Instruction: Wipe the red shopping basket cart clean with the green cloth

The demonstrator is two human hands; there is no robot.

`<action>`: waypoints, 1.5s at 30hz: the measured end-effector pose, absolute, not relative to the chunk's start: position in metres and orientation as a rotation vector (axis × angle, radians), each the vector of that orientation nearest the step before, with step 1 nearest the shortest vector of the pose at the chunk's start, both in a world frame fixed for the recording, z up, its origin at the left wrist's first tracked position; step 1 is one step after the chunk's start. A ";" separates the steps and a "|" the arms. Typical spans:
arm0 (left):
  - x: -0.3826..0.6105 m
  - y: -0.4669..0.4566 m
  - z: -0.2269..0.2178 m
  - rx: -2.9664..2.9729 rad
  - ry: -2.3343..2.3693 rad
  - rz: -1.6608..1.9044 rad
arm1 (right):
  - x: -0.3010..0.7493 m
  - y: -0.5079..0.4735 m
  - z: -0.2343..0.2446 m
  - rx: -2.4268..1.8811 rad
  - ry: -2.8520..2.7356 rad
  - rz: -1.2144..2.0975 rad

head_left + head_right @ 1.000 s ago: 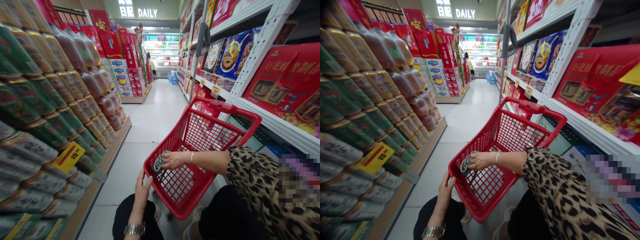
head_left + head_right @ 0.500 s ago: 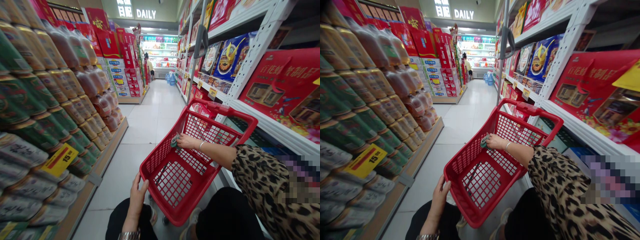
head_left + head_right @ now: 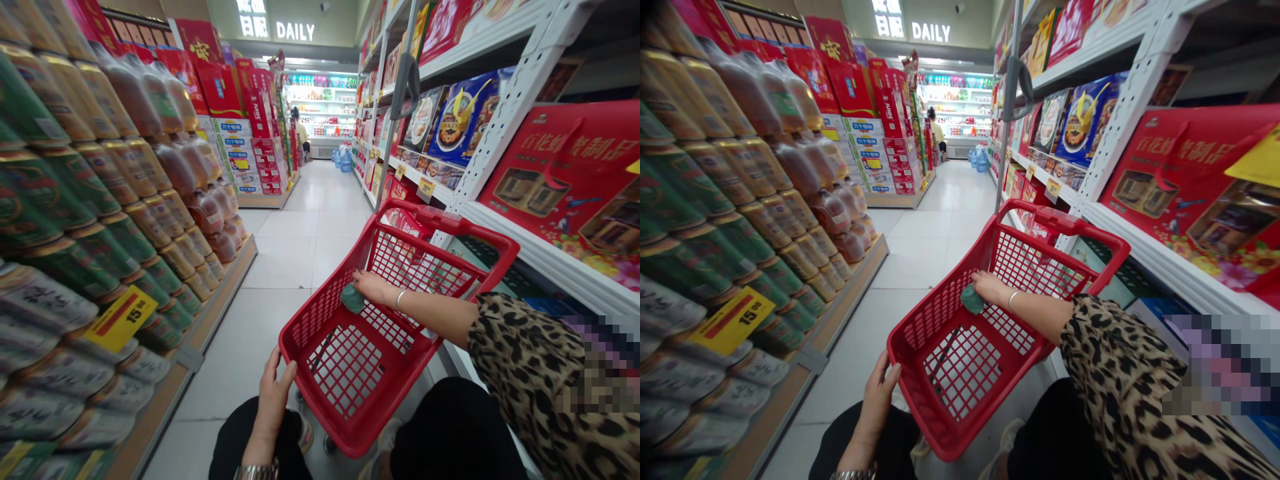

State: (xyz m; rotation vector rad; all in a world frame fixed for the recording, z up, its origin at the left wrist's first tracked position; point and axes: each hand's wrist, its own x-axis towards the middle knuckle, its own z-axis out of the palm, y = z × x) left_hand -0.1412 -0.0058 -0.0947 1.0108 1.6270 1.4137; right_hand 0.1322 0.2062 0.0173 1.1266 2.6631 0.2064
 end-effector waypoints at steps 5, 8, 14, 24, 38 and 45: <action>-0.139 -0.004 -0.098 1.037 1.648 1.430 | 0.116 0.191 0.008 1.244 2.573 0.092; -0.137 -0.003 -0.097 1.010 1.646 1.439 | 0.104 0.179 0.004 1.207 2.596 0.062; -0.135 -0.006 -0.094 1.007 1.624 1.460 | 0.091 0.164 0.001 0.978 2.733 0.092; -0.140 -0.003 -0.101 0.988 1.625 1.451 | 0.094 0.171 -0.022 0.171 3.048 0.483; -0.154 -0.002 -0.106 0.986 1.612 1.396 | 0.158 0.230 0.029 0.293 2.921 0.708; -0.160 -0.001 -0.115 0.927 1.581 1.383 | 0.192 0.260 0.059 0.791 2.910 0.705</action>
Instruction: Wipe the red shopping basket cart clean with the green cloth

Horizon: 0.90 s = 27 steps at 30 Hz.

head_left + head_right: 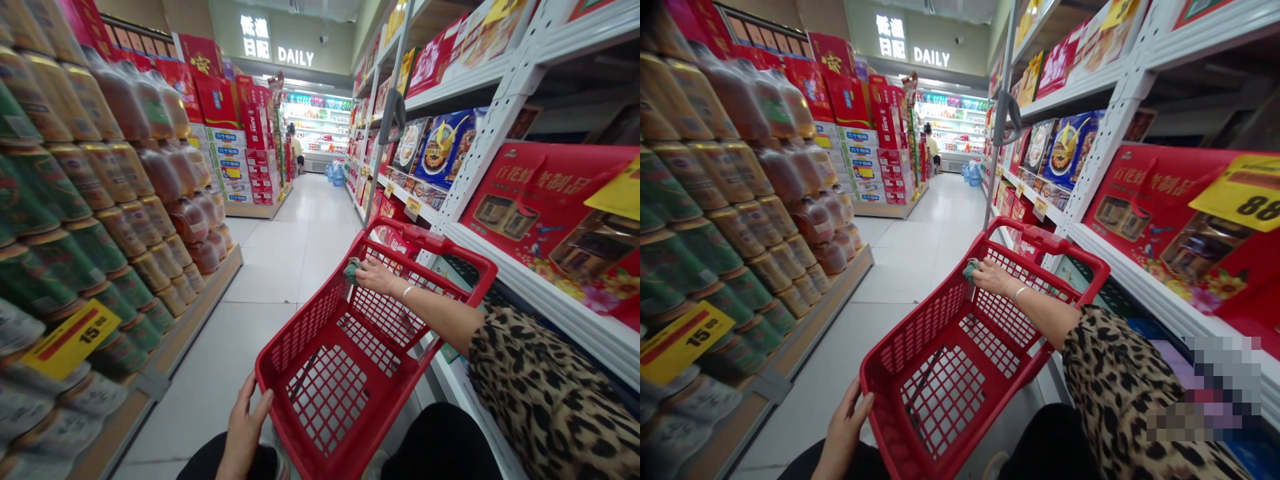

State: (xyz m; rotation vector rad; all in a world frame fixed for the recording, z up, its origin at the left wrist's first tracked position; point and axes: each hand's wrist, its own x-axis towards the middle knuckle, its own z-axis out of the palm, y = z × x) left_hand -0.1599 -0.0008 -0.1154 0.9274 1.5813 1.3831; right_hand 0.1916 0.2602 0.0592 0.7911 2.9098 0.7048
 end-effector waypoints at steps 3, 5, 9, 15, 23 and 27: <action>-0.163 -0.001 -0.117 0.929 1.580 1.365 | 0.202 0.264 0.063 0.954 2.951 0.752; -0.163 -0.001 -0.117 0.931 1.588 1.362 | 0.206 0.264 0.064 0.978 2.967 0.781; -0.162 -0.001 -0.113 0.924 1.611 1.358 | 0.209 0.265 0.065 0.982 2.938 0.880; -0.150 -0.006 -0.099 0.932 1.633 1.378 | 0.208 0.271 0.066 1.004 2.933 0.885; -0.148 -0.004 -0.089 0.925 1.661 1.326 | 0.204 0.270 0.058 1.014 2.865 1.060; -0.149 -0.004 -0.088 0.941 1.653 1.375 | 0.206 0.270 0.057 0.942 2.913 1.119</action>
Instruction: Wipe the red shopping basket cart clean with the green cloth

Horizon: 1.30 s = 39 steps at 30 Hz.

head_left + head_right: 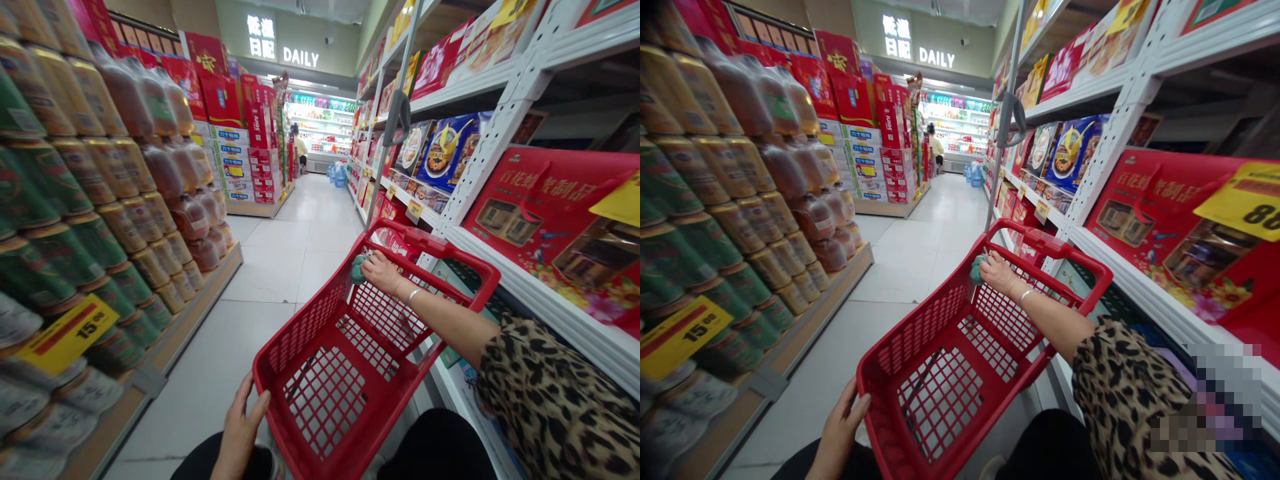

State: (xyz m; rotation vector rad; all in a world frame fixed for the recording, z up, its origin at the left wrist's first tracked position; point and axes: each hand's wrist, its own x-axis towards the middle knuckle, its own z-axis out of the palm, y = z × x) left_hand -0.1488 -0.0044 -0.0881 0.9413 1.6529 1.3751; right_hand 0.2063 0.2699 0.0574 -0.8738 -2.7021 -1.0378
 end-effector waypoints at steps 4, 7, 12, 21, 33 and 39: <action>-0.148 -0.006 -0.088 0.947 1.635 1.367 | 0.213 0.270 0.056 -0.607 -2.703 -1.034; -0.145 -0.007 -0.089 0.952 1.648 1.377 | 0.220 0.274 0.056 -0.493 -2.685 -1.091; -0.134 -0.008 -0.090 0.949 1.699 1.453 | 0.223 0.284 0.064 -0.587 -2.626 -1.170; -0.151 -0.002 -0.105 0.942 1.617 1.386 | 0.209 0.283 0.069 -0.834 -2.663 -1.279; -0.145 0.001 -0.089 1.058 1.647 1.318 | 0.252 0.235 0.077 -0.927 -2.832 -1.118; -0.136 0.002 -0.076 1.072 1.699 1.306 | 0.281 0.198 0.080 -0.857 -2.923 -1.069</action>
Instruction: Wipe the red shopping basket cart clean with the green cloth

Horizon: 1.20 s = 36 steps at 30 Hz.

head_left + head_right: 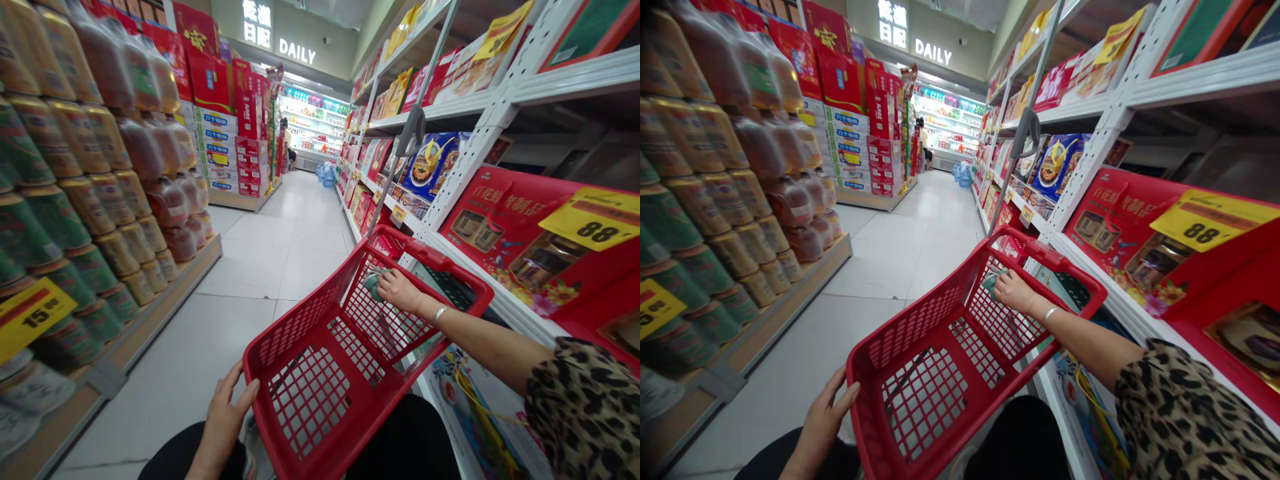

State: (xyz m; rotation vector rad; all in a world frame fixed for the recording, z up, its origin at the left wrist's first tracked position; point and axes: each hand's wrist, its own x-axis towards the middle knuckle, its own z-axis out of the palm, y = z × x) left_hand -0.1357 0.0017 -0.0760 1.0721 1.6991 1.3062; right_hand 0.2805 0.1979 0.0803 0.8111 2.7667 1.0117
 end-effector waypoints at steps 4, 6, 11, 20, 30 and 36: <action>-0.130 0.004 -0.069 1.049 1.712 1.328 | 0.292 0.184 0.088 0.796 2.756 0.990; -0.127 0.005 -0.067 1.047 1.699 1.317 | 0.291 0.183 0.093 0.836 2.736 0.953; -0.122 0.007 -0.065 1.028 1.672 1.297 | 0.274 0.180 0.103 1.031 2.618 0.895; -0.131 0.002 -0.069 0.963 1.684 1.365 | 0.268 0.140 0.105 1.144 2.448 0.741; -0.139 -0.002 -0.070 1.003 1.749 1.340 | 0.270 0.125 0.122 1.131 2.313 0.572; -0.144 -0.003 -0.076 1.001 1.801 1.334 | 0.245 0.148 0.145 1.033 2.516 0.754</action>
